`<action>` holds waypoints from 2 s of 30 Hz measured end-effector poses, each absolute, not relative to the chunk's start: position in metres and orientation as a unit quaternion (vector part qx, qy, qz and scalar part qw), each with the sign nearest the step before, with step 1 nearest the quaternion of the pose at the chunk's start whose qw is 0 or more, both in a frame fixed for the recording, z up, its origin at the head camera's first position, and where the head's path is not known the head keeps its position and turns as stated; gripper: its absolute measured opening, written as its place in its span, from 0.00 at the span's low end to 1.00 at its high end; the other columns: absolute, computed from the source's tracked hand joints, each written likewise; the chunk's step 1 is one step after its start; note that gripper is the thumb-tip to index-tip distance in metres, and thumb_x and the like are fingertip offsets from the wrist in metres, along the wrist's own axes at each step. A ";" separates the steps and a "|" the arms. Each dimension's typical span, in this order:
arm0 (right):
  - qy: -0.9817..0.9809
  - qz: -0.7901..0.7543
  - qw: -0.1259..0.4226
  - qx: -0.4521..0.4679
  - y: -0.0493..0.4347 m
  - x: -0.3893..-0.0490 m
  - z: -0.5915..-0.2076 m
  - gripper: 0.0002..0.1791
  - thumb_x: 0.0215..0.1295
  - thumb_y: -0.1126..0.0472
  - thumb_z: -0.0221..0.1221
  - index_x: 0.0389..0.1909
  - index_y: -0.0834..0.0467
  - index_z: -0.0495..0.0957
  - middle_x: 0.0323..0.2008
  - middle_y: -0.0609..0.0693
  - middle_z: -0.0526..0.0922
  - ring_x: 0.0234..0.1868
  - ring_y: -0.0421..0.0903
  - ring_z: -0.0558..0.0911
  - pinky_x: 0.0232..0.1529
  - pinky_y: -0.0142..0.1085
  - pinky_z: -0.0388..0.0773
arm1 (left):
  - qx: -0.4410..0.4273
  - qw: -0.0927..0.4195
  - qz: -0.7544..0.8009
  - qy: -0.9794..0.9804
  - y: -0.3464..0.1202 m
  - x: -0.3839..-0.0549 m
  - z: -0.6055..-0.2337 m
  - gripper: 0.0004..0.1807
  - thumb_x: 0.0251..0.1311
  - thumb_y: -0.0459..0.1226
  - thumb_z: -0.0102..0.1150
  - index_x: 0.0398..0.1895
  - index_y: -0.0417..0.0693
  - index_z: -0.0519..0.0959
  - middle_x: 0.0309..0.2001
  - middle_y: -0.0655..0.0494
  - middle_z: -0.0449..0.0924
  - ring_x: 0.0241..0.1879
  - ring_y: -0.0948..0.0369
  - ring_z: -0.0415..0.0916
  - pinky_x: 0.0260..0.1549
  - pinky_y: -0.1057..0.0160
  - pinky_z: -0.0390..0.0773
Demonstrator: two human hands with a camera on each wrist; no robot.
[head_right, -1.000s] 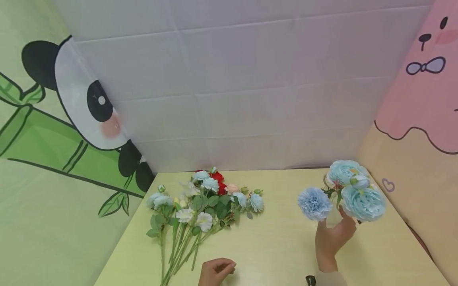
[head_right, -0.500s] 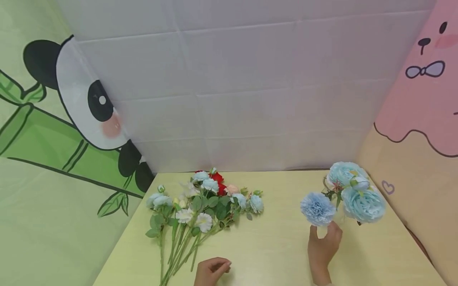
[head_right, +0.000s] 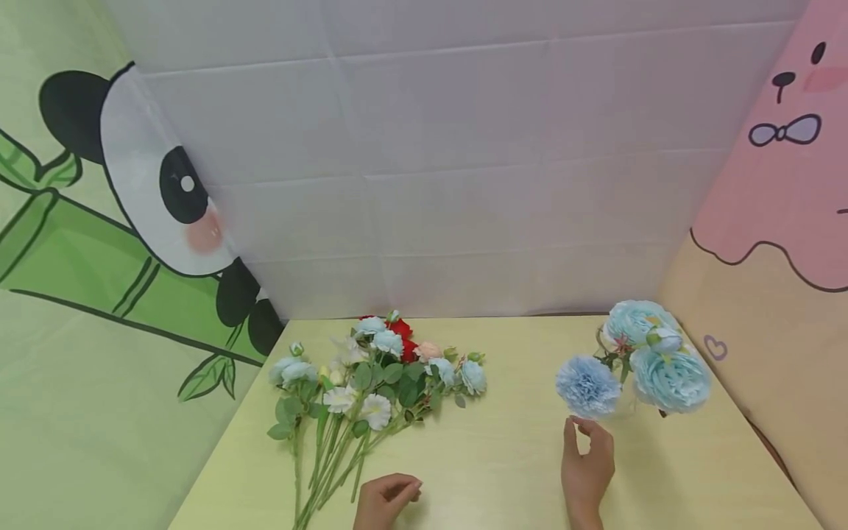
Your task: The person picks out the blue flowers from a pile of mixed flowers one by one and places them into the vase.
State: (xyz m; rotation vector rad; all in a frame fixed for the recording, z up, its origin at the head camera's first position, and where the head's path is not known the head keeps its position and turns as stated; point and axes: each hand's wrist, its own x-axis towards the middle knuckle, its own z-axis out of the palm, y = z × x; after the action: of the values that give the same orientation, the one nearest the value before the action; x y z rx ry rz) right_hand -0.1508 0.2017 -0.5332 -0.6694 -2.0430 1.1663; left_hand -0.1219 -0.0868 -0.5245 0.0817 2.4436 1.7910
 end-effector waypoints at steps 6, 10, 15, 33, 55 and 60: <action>-0.808 0.466 0.249 -0.259 0.189 -0.145 -0.534 0.16 0.67 0.52 0.52 0.43 0.61 0.79 0.40 0.53 0.76 0.33 0.13 0.59 0.35 0.16 0.62 | 0.035 0.047 0.591 0.805 -0.092 -0.128 -0.539 0.07 0.55 0.35 0.61 0.30 0.38 0.84 0.26 0.45 0.84 0.25 0.54 0.82 0.25 0.73 0.78; -0.810 0.481 0.223 -0.250 0.181 -0.141 -0.532 0.18 0.68 0.51 0.50 0.44 0.61 0.78 0.42 0.54 0.76 0.32 0.12 0.60 0.32 0.10 0.60 | 0.044 0.041 0.572 0.818 -0.102 -0.138 -0.557 0.09 0.55 0.41 0.62 0.31 0.44 0.84 0.28 0.51 0.85 0.25 0.61 0.82 0.26 0.74 0.78; -0.809 0.505 0.181 -0.240 0.176 -0.137 -0.530 0.18 0.67 0.48 0.50 0.43 0.57 0.80 0.40 0.51 0.82 0.30 0.15 0.67 0.33 0.16 0.67 | 0.040 0.032 0.533 0.844 -0.119 -0.148 -0.558 0.12 0.53 0.43 0.63 0.34 0.43 0.84 0.29 0.54 0.85 0.25 0.70 0.79 0.26 0.73 0.77; -0.769 0.611 0.049 -0.181 0.171 -0.134 -0.533 0.23 0.63 0.45 0.55 0.46 0.59 0.79 0.33 0.41 0.86 0.36 0.25 0.78 0.48 0.34 0.77 | -0.090 -0.027 0.457 0.884 -0.188 -0.186 -0.521 0.28 0.51 0.39 0.66 0.53 0.32 0.73 0.50 0.34 0.76 0.47 0.43 0.77 0.41 0.53 0.79; -0.741 0.638 0.028 -0.206 0.176 -0.131 -0.535 0.25 0.61 0.43 0.55 0.45 0.61 0.80 0.30 0.40 0.85 0.33 0.30 0.81 0.41 0.29 0.78 | -0.080 -0.010 0.356 0.931 -0.207 -0.208 -0.542 0.15 0.50 0.36 0.65 0.36 0.32 0.82 0.34 0.39 0.83 0.32 0.47 0.80 0.28 0.55 0.79; -0.740 0.639 0.036 -0.207 0.175 -0.130 -0.535 0.24 0.62 0.45 0.55 0.45 0.62 0.80 0.31 0.43 0.86 0.32 0.31 0.81 0.40 0.29 0.78 | -0.067 -0.010 0.340 0.938 -0.208 -0.211 -0.546 0.10 0.49 0.35 0.65 0.30 0.35 0.84 0.32 0.41 0.84 0.32 0.47 0.79 0.28 0.55 0.79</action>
State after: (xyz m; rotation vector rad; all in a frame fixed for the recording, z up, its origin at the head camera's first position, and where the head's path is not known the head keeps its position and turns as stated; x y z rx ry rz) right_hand -0.1301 0.1747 -0.5351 -0.6347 -2.2722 1.9625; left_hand -0.2109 -0.2075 -0.5462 -0.2129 2.9643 1.0760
